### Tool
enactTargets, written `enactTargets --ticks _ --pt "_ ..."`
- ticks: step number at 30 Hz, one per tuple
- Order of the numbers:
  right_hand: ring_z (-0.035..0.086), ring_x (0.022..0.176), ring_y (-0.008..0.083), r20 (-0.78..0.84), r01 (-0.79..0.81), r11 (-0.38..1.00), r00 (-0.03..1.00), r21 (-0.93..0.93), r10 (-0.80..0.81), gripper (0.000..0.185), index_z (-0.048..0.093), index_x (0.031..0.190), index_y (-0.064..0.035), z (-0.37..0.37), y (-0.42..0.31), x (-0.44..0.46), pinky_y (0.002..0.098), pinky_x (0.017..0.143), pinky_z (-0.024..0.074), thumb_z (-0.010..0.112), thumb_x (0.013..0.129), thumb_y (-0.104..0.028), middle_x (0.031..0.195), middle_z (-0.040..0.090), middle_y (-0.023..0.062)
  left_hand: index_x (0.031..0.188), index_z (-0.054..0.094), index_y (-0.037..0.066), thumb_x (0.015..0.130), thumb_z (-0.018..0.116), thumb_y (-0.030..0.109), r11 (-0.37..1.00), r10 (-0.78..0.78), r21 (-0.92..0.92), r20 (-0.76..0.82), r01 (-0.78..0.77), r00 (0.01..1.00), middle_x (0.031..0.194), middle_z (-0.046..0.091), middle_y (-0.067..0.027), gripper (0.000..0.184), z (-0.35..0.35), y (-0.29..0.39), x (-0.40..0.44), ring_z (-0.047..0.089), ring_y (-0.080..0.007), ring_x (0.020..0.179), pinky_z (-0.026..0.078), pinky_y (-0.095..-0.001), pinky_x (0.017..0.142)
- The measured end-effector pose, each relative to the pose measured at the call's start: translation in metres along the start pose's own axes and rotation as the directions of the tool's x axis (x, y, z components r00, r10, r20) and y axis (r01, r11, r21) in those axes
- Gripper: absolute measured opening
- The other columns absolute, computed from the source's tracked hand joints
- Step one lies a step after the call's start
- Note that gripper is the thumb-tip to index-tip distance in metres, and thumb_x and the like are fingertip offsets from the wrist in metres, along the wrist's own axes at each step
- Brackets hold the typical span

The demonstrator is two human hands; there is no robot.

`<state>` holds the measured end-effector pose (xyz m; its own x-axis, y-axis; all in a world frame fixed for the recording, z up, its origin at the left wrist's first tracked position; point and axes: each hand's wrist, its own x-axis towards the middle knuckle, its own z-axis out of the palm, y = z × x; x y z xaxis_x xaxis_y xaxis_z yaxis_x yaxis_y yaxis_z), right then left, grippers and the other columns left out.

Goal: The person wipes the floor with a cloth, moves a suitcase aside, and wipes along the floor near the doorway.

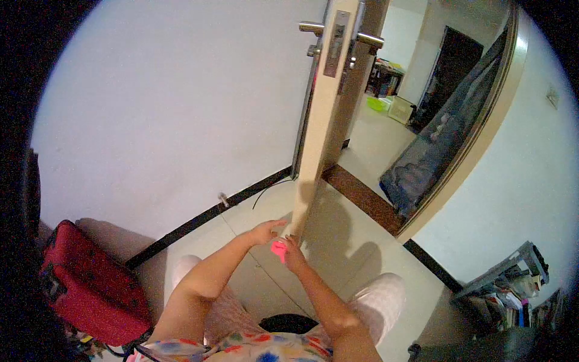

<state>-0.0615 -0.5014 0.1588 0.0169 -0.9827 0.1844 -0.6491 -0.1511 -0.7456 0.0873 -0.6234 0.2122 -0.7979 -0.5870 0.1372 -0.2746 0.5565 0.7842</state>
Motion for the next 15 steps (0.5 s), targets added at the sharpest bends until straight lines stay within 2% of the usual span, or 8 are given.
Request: enactTargets --ticks 3,5,8,12,15 --pt "0.031 0.133 0.041 -0.018 -0.062 0.998 0.998 -0.023 0.061 0.059 0.048 0.131 -0.0107 0.002 0.01 0.0 0.0439 0.111 0.0273 0.053 0.075 0.009 0.143 0.032 0.0241 0.136 0.045 0.011 0.08 0.06 0.007 0.982 -0.028 0.19 0.056 0.017 0.998 0.125 0.054 -0.0211 0.058 0.004 -0.008 0.002 0.052 -0.0357 0.114 0.042 -0.0385 0.098" --pt "0.03 0.133 0.0419 -0.088 -0.09 0.996 0.992 0.009 0.09 0.059 0.049 0.131 -0.0116 0.006 0.022 0.001 0.0452 0.111 0.0266 0.055 0.075 0.008 0.144 0.029 0.0266 0.136 0.044 0.011 0.08 0.062 0.012 0.956 -0.066 0.292 0.1 0.034 0.993 0.127 0.052 -0.0227 0.058 -0.001 -0.016 0.001 0.051 -0.0367 0.115 0.041 -0.0399 0.099" --pt "0.029 0.135 0.039 -0.239 -0.127 0.992 0.964 -0.018 0.119 0.061 0.048 0.132 -0.0135 0.008 0.042 0.0 0.0433 0.112 0.0238 0.052 0.075 0.009 0.144 0.024 0.0294 0.136 0.044 0.011 0.081 0.064 0.018 0.941 -0.189 0.31 0.14 0.138 0.972 0.129 0.05 -0.0229 0.059 -0.005 -0.039 0.003 0.051 -0.0371 0.116 0.041 -0.0398 0.1" --pt "0.024 0.136 0.0399 -0.382 -0.225 0.956 0.913 -0.186 0.141 0.061 0.046 0.132 -0.0098 -0.003 0.045 -0.004 0.0477 0.112 0.0186 0.052 0.074 0.008 0.144 0.023 0.0293 0.137 0.044 0.011 0.082 0.065 0.02 0.924 -0.229 0.346 0.149 0.166 0.962 0.129 0.05 -0.0237 0.059 -0.012 -0.038 0.001 0.049 -0.037 0.118 0.04 -0.0404 0.101" --pt "0.024 0.136 0.0393 -0.5 -0.228 0.974 0.844 -0.01 0.193 0.059 0.042 0.133 -0.0036 0.0 0.084 0.003 0.047 0.112 0.0182 0.055 0.075 0.006 0.145 0.025 0.0258 0.137 0.044 0.013 0.084 0.064 0.019 0.918 -0.262 0.345 0.157 0.196 0.952 0.129 0.049 -0.0237 0.057 -0.018 -0.028 0.0 0.046 -0.0378 0.12 0.038 -0.0422 0.103"
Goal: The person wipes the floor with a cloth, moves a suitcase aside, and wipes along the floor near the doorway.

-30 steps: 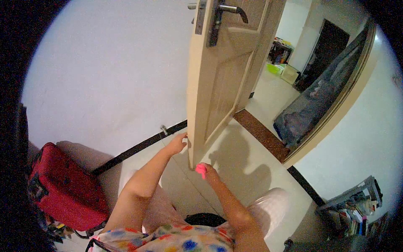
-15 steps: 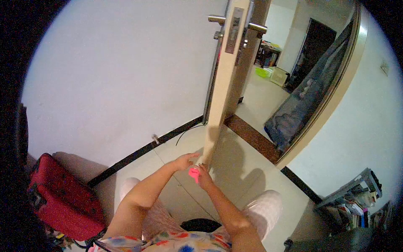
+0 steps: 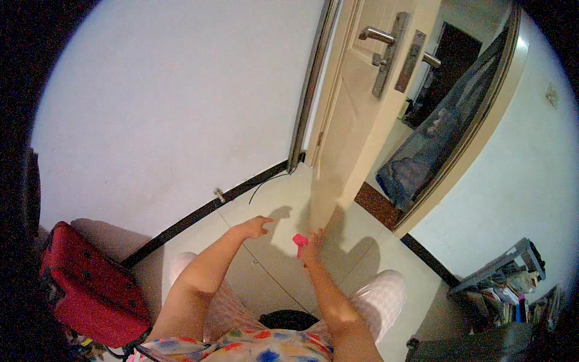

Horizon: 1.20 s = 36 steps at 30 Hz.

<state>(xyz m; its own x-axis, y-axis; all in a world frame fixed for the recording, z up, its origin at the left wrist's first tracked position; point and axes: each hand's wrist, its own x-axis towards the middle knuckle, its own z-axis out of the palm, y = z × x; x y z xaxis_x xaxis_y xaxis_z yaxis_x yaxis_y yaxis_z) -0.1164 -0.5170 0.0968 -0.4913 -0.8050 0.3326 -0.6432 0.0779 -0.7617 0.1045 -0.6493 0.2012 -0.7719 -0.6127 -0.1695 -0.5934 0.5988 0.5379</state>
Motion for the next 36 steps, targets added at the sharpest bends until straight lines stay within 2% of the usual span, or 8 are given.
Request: enactTargets --ticks 8,14,18,20,23,25,28,36 --pt "0.028 0.132 0.0374 -0.21 -0.143 0.981 0.963 0.128 0.168 0.058 0.042 0.129 -0.0005 -0.042 0.02 0.031 0.0453 0.11 0.0246 0.056 0.073 0.006 0.141 0.029 0.0228 0.132 0.05 0.012 0.081 0.066 0.018 0.994 0.098 -0.038 -0.074 -0.101 0.992 0.131 0.048 -0.0217 0.054 0.009 -0.017 0.007 0.045 -0.0363 0.122 0.037 -0.0414 0.104" --pt "0.03 0.13 0.0354 -0.248 -0.23 0.955 0.929 0.19 0.273 0.06 0.042 0.13 -0.0002 -0.062 0.034 0.046 0.0438 0.108 0.0302 0.055 0.072 0.006 0.139 0.029 0.0211 0.132 0.051 0.016 0.082 0.065 0.02 0.999 0.025 -0.039 0.044 -0.023 0.999 0.132 0.049 -0.0175 0.052 0.001 -0.023 0.005 0.049 -0.0336 0.12 0.04 -0.0398 0.102" --pt "0.041 0.121 0.0332 -0.398 -0.355 0.923 0.876 -0.15 0.273 0.06 0.041 0.132 -0.0019 -0.056 0.048 0.061 0.0414 0.097 0.0419 0.055 0.075 0.007 0.138 0.029 0.0203 0.132 0.052 0.018 0.08 0.065 0.017 0.998 -0.003 0.056 0.087 -0.002 0.996 0.133 0.049 -0.0168 0.054 0.0 -0.027 0.013 0.05 -0.0326 0.12 0.041 -0.0397 0.101" --pt "0.051 0.107 0.0302 -0.353 -0.374 0.916 0.884 -0.144 0.306 0.06 0.039 0.134 -0.0041 -0.056 0.049 0.069 0.0391 0.085 0.0489 0.054 0.078 0.007 0.134 0.034 0.0202 0.132 0.052 0.019 0.078 0.063 0.012 0.999 -0.02 0.051 0.128 0.014 0.992 0.133 0.049 -0.016 0.055 -0.009 -0.025 0.01 0.049 -0.0318 0.121 0.041 -0.0394 0.101" --pt "0.059 0.093 0.0265 -0.067 -0.393 0.888 0.906 0.238 0.418 0.06 0.037 0.137 -0.0052 -0.067 0.02 0.072 0.0382 0.071 0.052 0.056 0.08 0.002 0.125 0.044 0.0213 0.132 0.052 0.019 0.075 0.056 0.003 0.995 -0.087 0.059 0.126 0.08 0.988 0.134 0.049 -0.0142 0.059 -0.009 -0.031 0.012 0.048 -0.0309 0.123 0.041 -0.0395 0.101" --pt "0.056 0.098 0.0278 0.074 -0.479 0.761 0.863 0.438 0.5 0.064 0.037 0.137 -0.0027 -0.064 -0.008 0.076 0.0415 0.075 0.0493 0.064 0.079 -0.006 0.122 0.047 0.0229 0.131 0.053 0.019 0.073 0.052 0.0 0.992 -0.081 0.106 0.126 0.068 0.989 0.133 0.051 -0.0138 0.062 -0.016 -0.035 0.01 0.049 -0.0313 0.122 0.042 -0.0401 0.1" --pt "0.058 0.072 0.0188 0.126 -0.59 0.701 0.793 0.401 0.596 0.063 0.031 0.141 -0.0112 -0.074 -0.14 0.059 0.0333 0.057 0.05 0.051 0.084 0.007 0.097 0.059 0.0152 0.127 0.056 0.016 0.072 0.058 0.004 0.992 -0.05 0.119 0.088 0.039 0.995 0.121 0.058 -0.018 0.057 -0.024 -0.048 0.01 0.055 -0.034 0.112 0.045 -0.0409 0.095" --pt "0.058 0.066 0.0197 -0.012 -0.343 0.87 0.929 0.354 0.37 0.053 0.044 0.132 -0.0061 -0.009 -0.05 0.099 0.0333 0.053 0.0474 0.056 0.081 0.002 0.102 0.057 0.0152 0.125 0.06 0.02 0.069 0.058 0.002 0.994 -0.053 0.094 0.052 0.048 0.997 0.113 0.063 -0.0187 0.058 -0.032 -0.063 0.022 0.06 -0.0346 0.103 0.049 -0.0421 0.086"
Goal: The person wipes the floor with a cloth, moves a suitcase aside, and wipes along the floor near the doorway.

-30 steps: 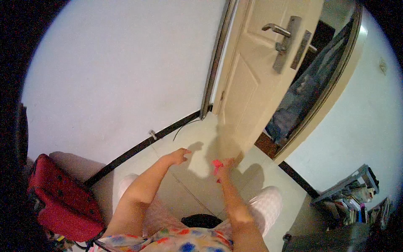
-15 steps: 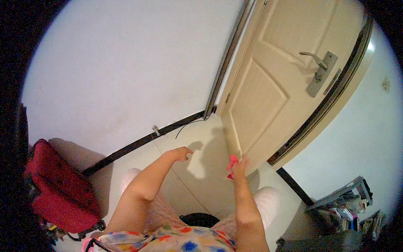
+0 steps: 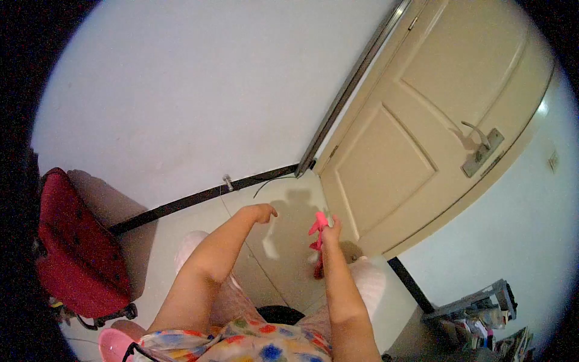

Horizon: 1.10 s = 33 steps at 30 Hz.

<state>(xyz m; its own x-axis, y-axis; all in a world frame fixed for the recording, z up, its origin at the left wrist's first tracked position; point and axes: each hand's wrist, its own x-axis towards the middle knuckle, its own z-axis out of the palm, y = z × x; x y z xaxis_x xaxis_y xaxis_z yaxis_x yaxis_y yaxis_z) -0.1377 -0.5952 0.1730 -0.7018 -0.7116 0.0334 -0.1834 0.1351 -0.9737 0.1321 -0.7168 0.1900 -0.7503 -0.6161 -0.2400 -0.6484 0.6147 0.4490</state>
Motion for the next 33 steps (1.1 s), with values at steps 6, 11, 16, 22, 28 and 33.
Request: enactTargets --ticks 6,11,16,22,28,33 --pt "0.059 0.075 0.0198 0.149 -0.152 0.988 0.978 0.017 0.148 0.058 0.037 0.138 -0.0103 0.003 -0.001 0.006 0.0324 0.059 0.0511 0.049 0.084 0.007 0.104 0.057 0.0148 0.124 0.06 0.016 0.068 0.057 0.0 0.999 -0.026 0.023 0.06 0.024 0.998 0.109 0.065 -0.0168 0.059 0.003 -0.021 0.019 0.062 -0.0333 0.1 0.05 -0.0416 0.083" --pt "0.055 0.061 0.0158 0.091 -0.2 0.972 0.978 0.124 0.19 0.055 0.042 0.135 -0.0094 0.019 0.016 0.019 0.0311 0.049 0.0454 0.052 0.083 0.004 0.09 0.06 0.0113 0.121 0.063 0.018 0.071 0.054 -0.004 0.981 -0.194 0.017 0.131 0.194 0.972 0.12 0.061 -0.0106 0.055 0.0 -0.022 0.026 0.057 -0.0336 0.113 0.046 -0.0453 0.091" --pt "0.055 0.065 0.0167 0.083 -0.317 0.912 0.948 0.261 0.306 0.056 0.041 0.137 -0.0109 0.024 0.02 0.036 0.0324 0.05 0.0465 0.05 0.084 0.005 0.09 0.06 0.011 0.124 0.06 0.018 0.068 0.053 -0.001 0.979 -0.188 0.106 0.16 0.173 0.969 0.123 0.059 -0.0139 0.06 0.011 -0.042 0.038 0.056 -0.0333 0.113 0.047 -0.0436 0.09" --pt "0.055 0.066 0.0168 0.106 -0.444 0.868 0.896 0.222 0.431 0.054 0.036 0.138 -0.0098 0.032 0.006 0.054 0.0323 0.048 0.0457 0.046 0.086 0.002 0.091 0.059 0.0116 0.128 0.056 0.021 0.069 0.053 -0.002 0.95 -0.311 0.065 0.223 0.304 0.924 0.134 0.051 -0.0083 0.064 -0.01 -0.059 0.038 0.051 -0.0305 0.121 0.042 -0.0493 0.097" --pt "0.049 0.051 0.0163 0.219 -0.38 0.886 0.919 0.266 0.328 0.044 0.041 0.131 -0.0072 0.047 0.036 0.103 0.0363 0.037 0.0406 0.046 0.087 -0.001 0.07 0.055 0.007 0.13 0.054 0.023 0.07 0.053 -0.001 0.934 -0.356 0.062 0.091 0.351 0.93 0.132 0.05 -0.0118 0.064 -0.015 -0.084 0.052 0.05 -0.0324 0.122 0.043 -0.0487 0.096" --pt "0.059 0.079 0.0213 0.272 -0.424 0.902 0.88 0.083 0.389 0.041 0.044 0.126 -0.0042 0.054 0.006 0.135 0.0399 0.062 0.0533 0.044 0.086 0.004 0.098 0.06 0.0108 0.132 0.052 0.023 0.076 0.053 0.002 0.92 -0.385 0.074 -0.012 0.385 0.923 0.134 0.047 -0.015 0.059 -0.025 -0.075 0.068 0.047 -0.0349 0.123 0.041 -0.0493 0.098"
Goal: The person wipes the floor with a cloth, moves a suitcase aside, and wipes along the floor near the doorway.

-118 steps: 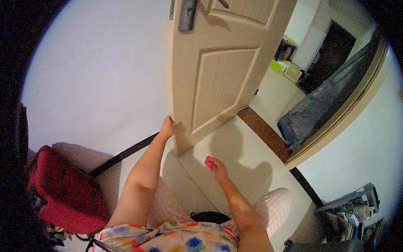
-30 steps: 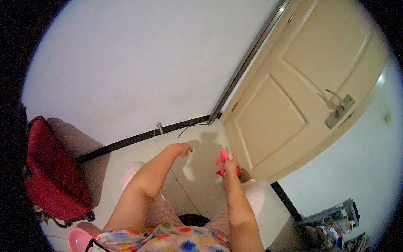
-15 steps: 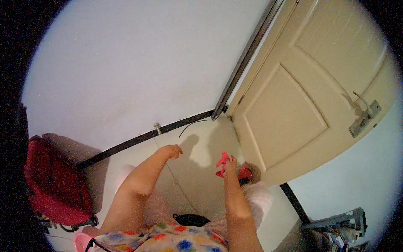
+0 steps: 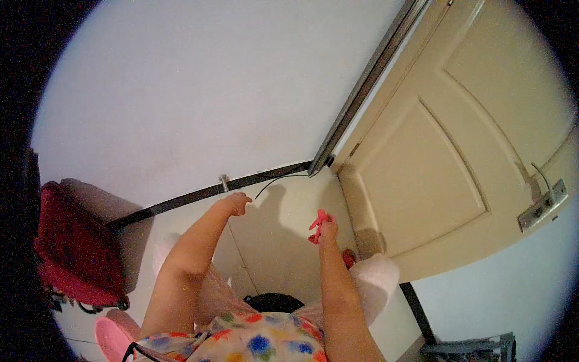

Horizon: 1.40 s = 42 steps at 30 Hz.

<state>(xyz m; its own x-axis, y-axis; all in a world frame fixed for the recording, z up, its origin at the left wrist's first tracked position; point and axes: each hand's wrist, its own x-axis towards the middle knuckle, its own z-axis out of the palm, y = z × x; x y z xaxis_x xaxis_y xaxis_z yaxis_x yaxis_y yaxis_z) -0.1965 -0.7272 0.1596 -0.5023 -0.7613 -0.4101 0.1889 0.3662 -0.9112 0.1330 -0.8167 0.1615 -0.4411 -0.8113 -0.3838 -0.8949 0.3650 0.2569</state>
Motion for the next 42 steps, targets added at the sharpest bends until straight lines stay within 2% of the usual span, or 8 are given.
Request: enactTargets --ticks 10,13,19,22,29,33,37,42 --pt "0.052 0.053 0.0159 0.245 0.158 0.987 0.956 0.038 -0.163 0.03 0.059 0.103 -0.0023 -0.013 -0.007 0.103 0.0329 0.042 0.0445 0.046 0.078 0.008 0.079 0.061 0.0075 0.136 0.046 0.015 0.073 0.069 0.02 0.996 -0.084 -0.018 -0.069 0.083 0.994 0.141 0.04 -0.0201 0.067 -0.003 0.022 0.008 0.039 -0.0352 0.13 0.036 -0.0415 0.107" --pt "0.055 0.058 0.0179 0.071 0.242 0.97 0.967 0.031 -0.243 0.031 0.06 0.104 -0.0023 -0.005 -0.008 0.122 0.0327 0.044 0.0462 0.045 0.079 0.009 0.079 0.062 0.0072 0.136 0.046 0.015 0.072 0.071 0.021 0.992 -0.127 -0.003 -0.075 0.127 0.989 0.14 0.04 -0.0203 0.069 0.005 0.021 0.017 0.039 -0.0361 0.13 0.036 -0.0423 0.106" --pt "0.057 0.064 0.0197 0.154 0.136 0.983 0.976 0.12 -0.154 0.03 0.064 0.101 -0.0033 -0.026 0.009 0.156 0.0369 0.045 0.0472 0.044 0.082 0.008 0.081 0.063 0.0075 0.134 0.048 0.024 0.073 0.071 0.018 0.976 -0.206 -0.078 -0.06 0.201 0.977 0.138 0.041 -0.0146 0.065 0.037 0.048 0.03 0.038 -0.0349 0.129 0.039 -0.0489 0.102" --pt "0.06 0.072 0.0197 0.105 0.11 0.984 0.987 0.139 -0.125 0.03 0.063 0.1 -0.0044 -0.039 0.044 0.199 0.0355 0.055 0.049 0.042 0.083 0.007 0.107 0.066 0.012 0.134 0.047 0.027 0.075 0.07 0.016 0.953 -0.302 -0.003 0.06 0.303 0.951 0.138 0.041 -0.0111 0.064 0.051 0.066 0.04 0.038 -0.0325 0.129 0.04 -0.0512 0.1" --pt "0.055 0.052 0.0198 -0.1 -0.076 0.968 0.99 0.24 0.102 0.026 0.064 0.098 -0.0061 -0.059 0.084 0.271 0.0332 0.04 0.0437 0.041 0.087 -0.004 0.096 0.067 0.0089 0.14 0.038 0.027 0.069 0.081 0.027 0.885 -0.436 -0.089 0.19 0.458 0.88 0.141 0.038 -0.0118 0.083 0.123 0.059 0.075 0.035 -0.0369 0.131 0.04 -0.0518 0.1" --pt "0.057 0.072 0.0216 -0.322 0.12 0.927 0.947 0.356 0.002 0.025 0.063 0.101 -0.0041 -0.073 0.124 0.317 0.033 0.057 0.0482 0.042 0.088 -0.003 0.105 0.06 0.01 0.146 0.025 0.021 0.062 0.085 0.037 0.822 -0.506 -0.16 0.237 0.547 0.829 0.143 0.032 -0.0263 0.105 0.186 0.059 0.098 0.035 -0.0439 0.129 0.037 -0.0513 0.103" --pt "0.059 0.092 0.0234 -0.541 0.382 0.845 0.83 0.374 -0.136 0.023 0.061 0.104 -0.0022 -0.089 0.171 0.355 0.0328 0.075 0.0527 0.043 0.089 -0.003 0.114 0.053 0.0111 0.149 0.006 0.027 0.062 0.085 0.042 0.653 -0.639 -0.233 0.342 0.721 0.689 0.153 0.008 -0.0207 0.118 0.211 0.088 0.106 0.015 -0.0468 0.138 0.034 -0.0603 0.102" --pt "0.044 0.123 0.0291 -0.363 0.363 0.902 0.828 -0.233 -0.427 0.035 0.051 0.124 -0.002 -0.109 0.245 0.39 0.0384 0.102 0.0399 0.046 0.089 -0.002 0.139 0.036 0.0156 0.149 -0.004 0.028 0.055 0.086 0.049 0.456 -0.789 -0.212 0.353 0.864 0.503 0.155 -0.009 -0.017 0.132 0.232 0.097 0.13 -0.002 -0.0439 0.141 0.023 -0.0623 0.106"
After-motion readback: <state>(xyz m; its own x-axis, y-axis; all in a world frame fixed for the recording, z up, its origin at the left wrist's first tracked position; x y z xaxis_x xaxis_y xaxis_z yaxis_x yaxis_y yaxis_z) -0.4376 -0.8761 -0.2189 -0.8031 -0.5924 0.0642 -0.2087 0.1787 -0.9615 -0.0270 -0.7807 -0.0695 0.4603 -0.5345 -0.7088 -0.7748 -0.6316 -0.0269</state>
